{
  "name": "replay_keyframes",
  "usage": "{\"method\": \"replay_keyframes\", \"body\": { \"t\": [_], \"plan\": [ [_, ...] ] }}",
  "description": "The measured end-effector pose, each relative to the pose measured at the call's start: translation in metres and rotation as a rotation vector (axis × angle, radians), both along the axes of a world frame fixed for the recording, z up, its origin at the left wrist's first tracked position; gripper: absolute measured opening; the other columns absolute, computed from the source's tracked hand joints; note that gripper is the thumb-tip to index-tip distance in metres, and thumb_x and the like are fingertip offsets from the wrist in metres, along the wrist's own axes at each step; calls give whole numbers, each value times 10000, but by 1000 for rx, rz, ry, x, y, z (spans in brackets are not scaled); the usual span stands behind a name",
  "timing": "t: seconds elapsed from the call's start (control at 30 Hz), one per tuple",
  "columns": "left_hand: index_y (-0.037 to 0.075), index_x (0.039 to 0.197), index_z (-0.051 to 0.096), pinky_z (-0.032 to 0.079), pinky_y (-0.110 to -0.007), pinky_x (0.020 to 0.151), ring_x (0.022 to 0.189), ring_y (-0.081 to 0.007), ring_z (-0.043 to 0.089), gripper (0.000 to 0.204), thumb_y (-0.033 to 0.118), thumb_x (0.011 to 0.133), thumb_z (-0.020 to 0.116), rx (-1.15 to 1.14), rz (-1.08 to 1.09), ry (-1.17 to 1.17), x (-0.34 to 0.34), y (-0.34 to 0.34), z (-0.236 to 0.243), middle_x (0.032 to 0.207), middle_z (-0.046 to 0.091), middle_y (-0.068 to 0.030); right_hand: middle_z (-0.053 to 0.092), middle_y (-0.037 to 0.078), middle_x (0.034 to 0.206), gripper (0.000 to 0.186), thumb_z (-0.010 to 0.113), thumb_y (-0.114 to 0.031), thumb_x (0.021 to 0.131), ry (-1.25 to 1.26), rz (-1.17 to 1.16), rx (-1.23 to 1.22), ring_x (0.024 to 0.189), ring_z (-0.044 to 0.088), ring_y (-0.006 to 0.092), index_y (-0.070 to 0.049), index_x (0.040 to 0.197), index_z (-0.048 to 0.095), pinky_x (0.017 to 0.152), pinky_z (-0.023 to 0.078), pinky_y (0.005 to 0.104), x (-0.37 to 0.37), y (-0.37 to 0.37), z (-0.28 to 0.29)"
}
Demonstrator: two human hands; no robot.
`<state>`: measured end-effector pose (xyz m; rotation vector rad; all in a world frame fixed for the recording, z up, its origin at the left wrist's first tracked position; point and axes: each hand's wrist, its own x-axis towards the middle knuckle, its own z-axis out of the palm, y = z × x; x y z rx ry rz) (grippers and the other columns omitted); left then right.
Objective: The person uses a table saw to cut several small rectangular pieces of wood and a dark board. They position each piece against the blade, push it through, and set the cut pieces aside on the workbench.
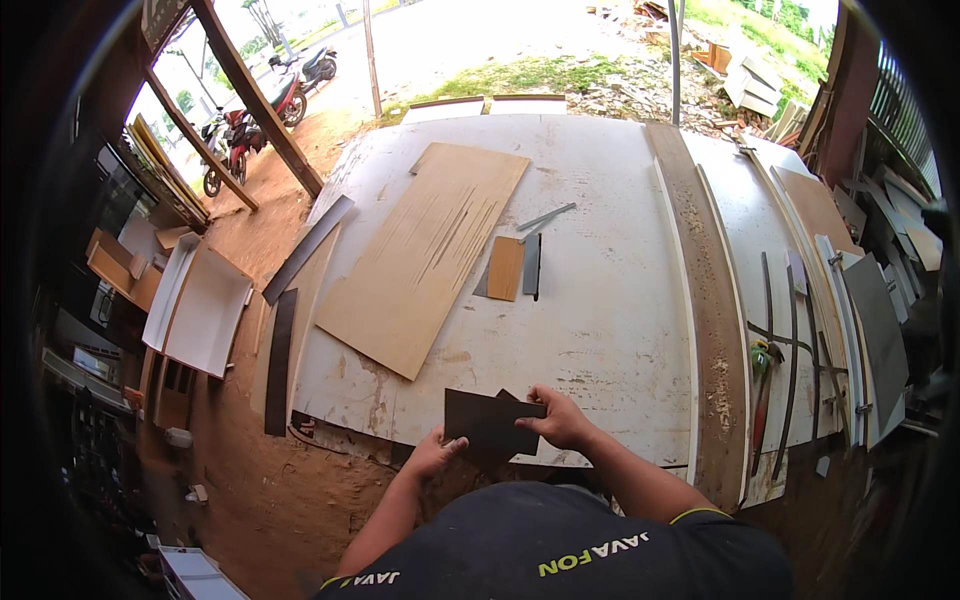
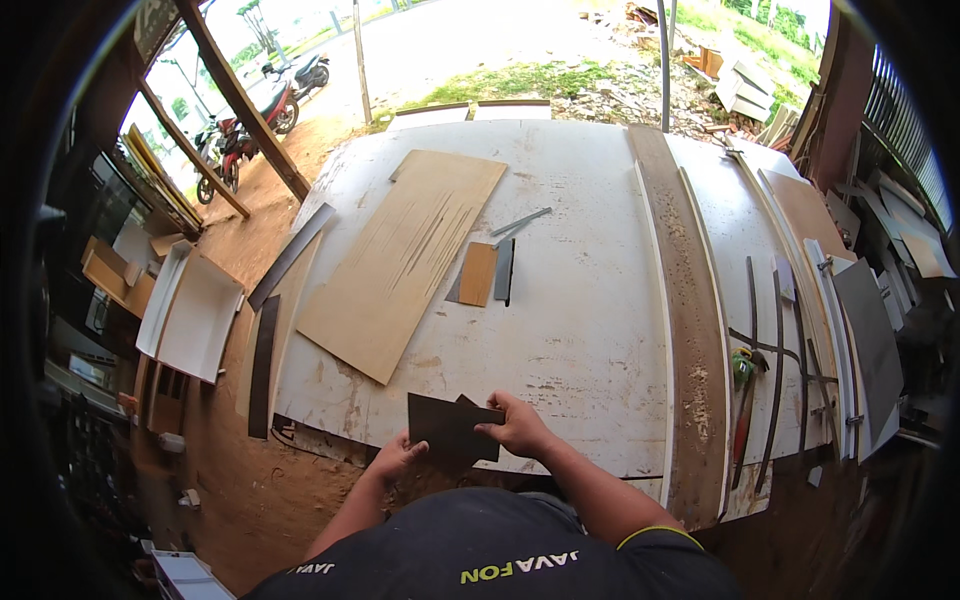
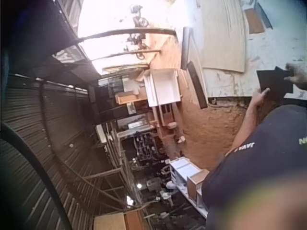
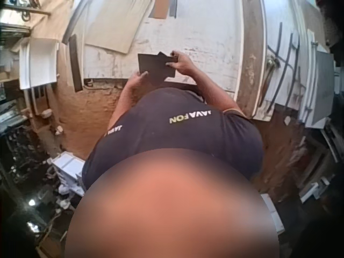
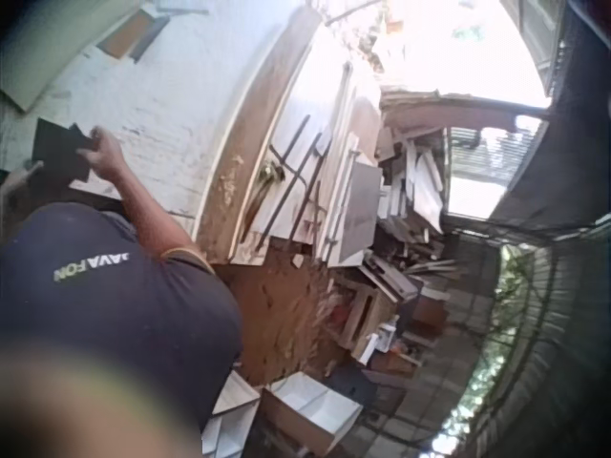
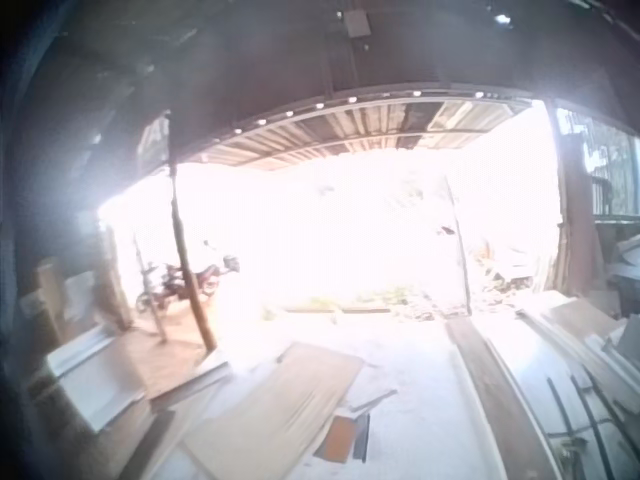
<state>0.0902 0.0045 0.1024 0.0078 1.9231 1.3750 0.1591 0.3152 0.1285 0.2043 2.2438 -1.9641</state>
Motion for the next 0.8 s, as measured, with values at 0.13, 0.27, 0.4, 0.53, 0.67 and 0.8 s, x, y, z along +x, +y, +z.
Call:
{"method": "replay_keyframes", "body": {
  "t": [0.13,0.27,0.4,0.53,0.67,0.8],
  "plan": [
    [-31,1301,616,571,-421,919,1126,-237,669,657,401,873,862,146,333,-112,2,-52,26,1229,697,-160,649,42,909,377,851,-191,903,2,174,-13,875,586,114,-26,1086,566,778,506,313,-42,-61,11],
    [-35,1168,681,597,-378,827,973,-217,718,404,216,901,851,347,574,-120,20,-107,27,1108,736,-125,726,122,1011,437,819,-315,931,-88,233,118,942,684,187,1,1151,612,835,549,336,-87,-103,-4],
    [-24,1174,688,581,-389,850,977,-220,707,360,167,908,838,410,769,-88,54,-160,5,1101,736,-107,699,257,1200,573,785,-434,902,60,118,525,1131,672,398,3,1239,634,974,534,457,-136,-130,-38],
    [-21,1207,673,558,-425,889,1030,-241,686,395,168,905,841,311,906,-41,82,-204,-14,1126,729,-110,552,258,1399,594,759,-390,913,-94,-1,847,1322,504,434,-16,1337,576,1082,460,498,-188,-132,-52],
    [-43,1200,677,544,-429,907,1004,-262,696,423,202,899,846,215,1008,-135,124,-246,-31,1160,719,-130,413,278,1528,699,722,-407,936,-132,42,1006,1409,407,461,-39,1478,480,1157,394,518,-235,-126,-52],
    [-33,1300,631,550,-473,930,1060,-308,695,477,272,962,773,198,1209,-371,204,-266,-65,1220,703,-153,272,281,1644,787,658,-434,978,-165,-50,1116,1520,276,457,-27,1576,349,1233,279,536,-277,-118,-57]
  ]
}}
